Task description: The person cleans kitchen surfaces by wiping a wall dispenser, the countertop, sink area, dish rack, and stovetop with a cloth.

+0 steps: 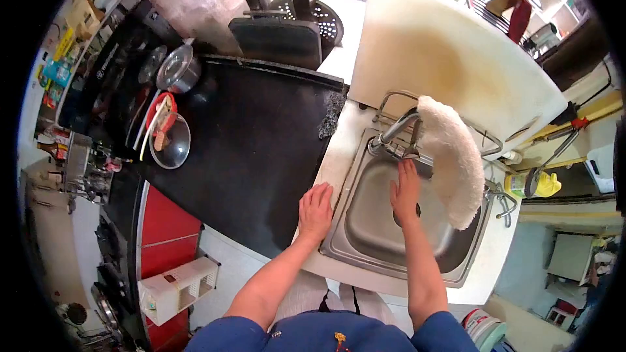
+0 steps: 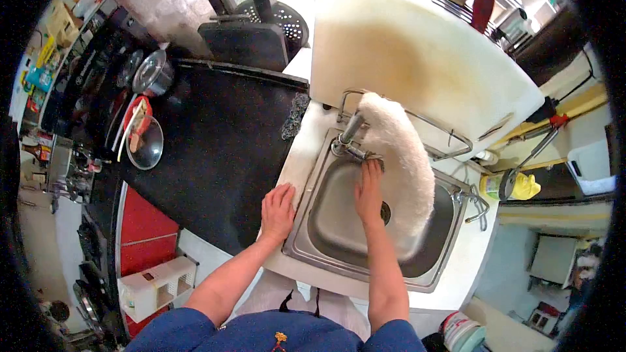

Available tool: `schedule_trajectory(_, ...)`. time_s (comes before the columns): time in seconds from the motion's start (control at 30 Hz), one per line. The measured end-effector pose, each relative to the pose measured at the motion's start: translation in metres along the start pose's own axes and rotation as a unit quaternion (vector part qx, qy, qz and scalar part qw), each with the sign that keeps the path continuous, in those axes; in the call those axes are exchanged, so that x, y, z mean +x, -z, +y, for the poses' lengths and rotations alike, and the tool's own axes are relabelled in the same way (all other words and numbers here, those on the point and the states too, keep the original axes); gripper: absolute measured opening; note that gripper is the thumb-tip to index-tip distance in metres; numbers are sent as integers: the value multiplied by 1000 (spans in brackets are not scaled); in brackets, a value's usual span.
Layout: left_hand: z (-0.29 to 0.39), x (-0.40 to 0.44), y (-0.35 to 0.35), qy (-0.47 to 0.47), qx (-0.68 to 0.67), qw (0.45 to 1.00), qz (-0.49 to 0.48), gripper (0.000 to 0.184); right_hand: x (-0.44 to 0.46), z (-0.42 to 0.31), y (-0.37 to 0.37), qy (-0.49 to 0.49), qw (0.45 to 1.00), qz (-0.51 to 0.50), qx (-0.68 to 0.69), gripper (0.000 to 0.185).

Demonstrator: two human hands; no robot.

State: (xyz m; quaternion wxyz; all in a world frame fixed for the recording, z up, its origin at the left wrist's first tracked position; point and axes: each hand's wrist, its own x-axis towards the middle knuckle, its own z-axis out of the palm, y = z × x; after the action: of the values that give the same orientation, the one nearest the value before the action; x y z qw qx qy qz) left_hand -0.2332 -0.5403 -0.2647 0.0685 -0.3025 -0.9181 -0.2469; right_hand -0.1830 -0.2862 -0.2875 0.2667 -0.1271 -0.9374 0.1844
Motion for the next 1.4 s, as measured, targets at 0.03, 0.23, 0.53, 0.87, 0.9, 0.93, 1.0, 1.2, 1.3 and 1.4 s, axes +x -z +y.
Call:
schedule_trajectory(0.03,1,0,1,8,-1,1000,-10,40,-3,-5,0,-17,1000,0,26,48)
schedule_trajectory(0.23,0,-3,3,16,-34,999,-25,37,20,34,-16,-123,990,36,52,37)
schedule_trajectory(0.53,-13,17,11,60,-191,979,-18,33,13,5,-3,-102,989,100,-41,26)
schedule_trajectory(0.87,10,188,-41,-209,-182,955,-103,42,-124,-131,29,-238,962,-96,96,23)
schedule_trajectory(0.9,19,198,-49,-214,-156,955,-133,41,-131,-139,29,-239,962,-93,92,23)
schedule_trajectory(0.93,24,206,-55,-219,-129,953,-162,39,-138,-145,30,-248,960,-109,75,23)
schedule_trajectory(1.0,25,218,-63,-241,-137,944,-177,39,-146,-155,30,-273,950,-144,45,24)
schedule_trajectory(1.2,17,215,-56,-268,-104,940,-184,39,-141,-157,29,-243,967,-73,17,26)
schedule_trajectory(1.3,-11,204,-71,-311,-85,936,-143,40,-141,-159,35,-252,966,-51,-7,28)
schedule_trajectory(1.4,-15,202,-78,-361,-79,924,-97,40,-156,-150,23,-269,957,-92,-53,26)
